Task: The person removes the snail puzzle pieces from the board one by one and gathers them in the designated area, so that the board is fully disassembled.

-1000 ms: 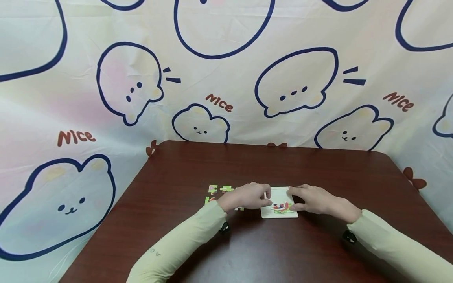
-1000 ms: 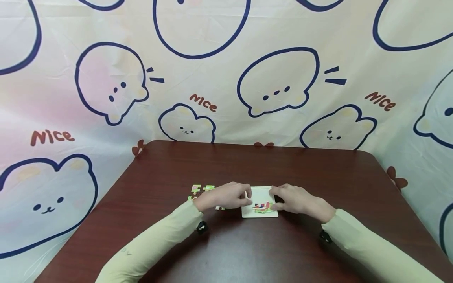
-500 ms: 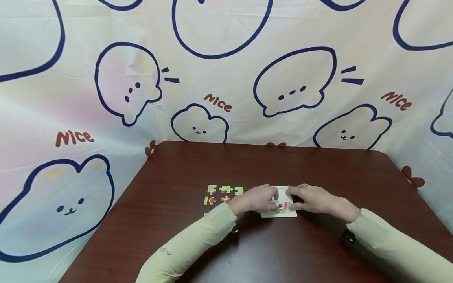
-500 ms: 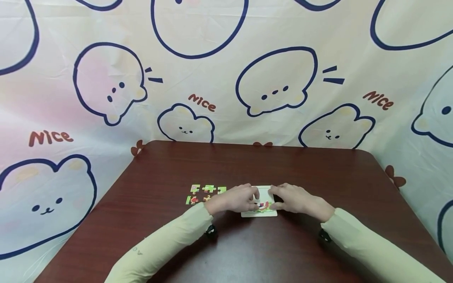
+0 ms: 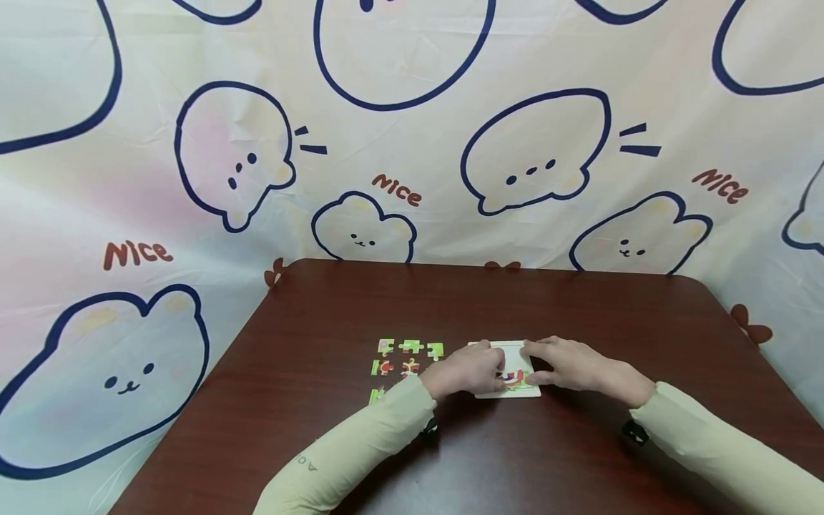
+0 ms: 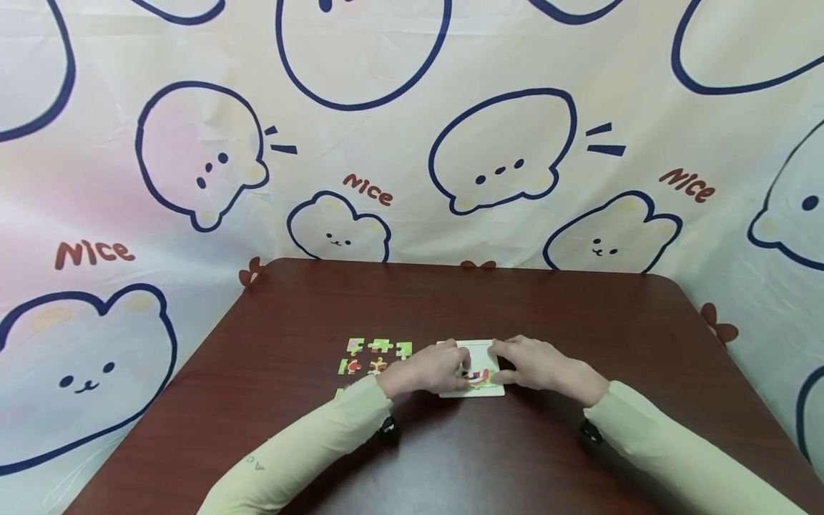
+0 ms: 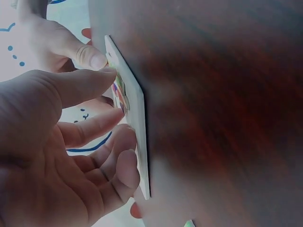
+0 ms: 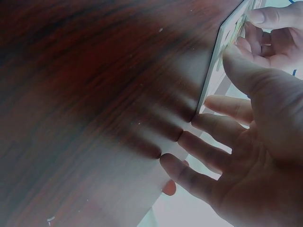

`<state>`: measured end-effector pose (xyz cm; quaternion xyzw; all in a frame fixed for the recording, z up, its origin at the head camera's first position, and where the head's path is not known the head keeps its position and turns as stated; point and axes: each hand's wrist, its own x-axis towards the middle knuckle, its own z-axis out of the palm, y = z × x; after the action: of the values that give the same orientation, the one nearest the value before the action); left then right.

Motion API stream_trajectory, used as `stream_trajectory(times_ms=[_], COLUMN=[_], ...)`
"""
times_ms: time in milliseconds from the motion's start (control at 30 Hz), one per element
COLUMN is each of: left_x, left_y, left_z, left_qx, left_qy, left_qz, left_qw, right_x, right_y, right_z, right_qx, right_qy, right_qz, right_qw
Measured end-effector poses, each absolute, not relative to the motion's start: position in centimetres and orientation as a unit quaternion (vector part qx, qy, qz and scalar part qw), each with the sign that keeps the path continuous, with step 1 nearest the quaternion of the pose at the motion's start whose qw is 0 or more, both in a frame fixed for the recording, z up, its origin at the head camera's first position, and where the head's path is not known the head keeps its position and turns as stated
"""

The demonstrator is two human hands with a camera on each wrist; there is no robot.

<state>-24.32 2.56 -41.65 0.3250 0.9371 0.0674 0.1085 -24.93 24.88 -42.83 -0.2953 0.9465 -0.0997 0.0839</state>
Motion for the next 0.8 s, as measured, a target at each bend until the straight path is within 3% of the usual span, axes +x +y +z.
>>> stream_trajectory(times_ms=[800], left_x=[-24.23], left_y=[2.41], left_z=[-41.78], left_qx=[0.349], left_qy=[0.926], left_qz=[0.123], left_qw=[0.074], right_x=[-24.97], right_y=[24.92], right_z=[-42.87], right_qx=[-0.297], right_qy=[0.946], right_qz=[-0.096], right_qw=[0.083])
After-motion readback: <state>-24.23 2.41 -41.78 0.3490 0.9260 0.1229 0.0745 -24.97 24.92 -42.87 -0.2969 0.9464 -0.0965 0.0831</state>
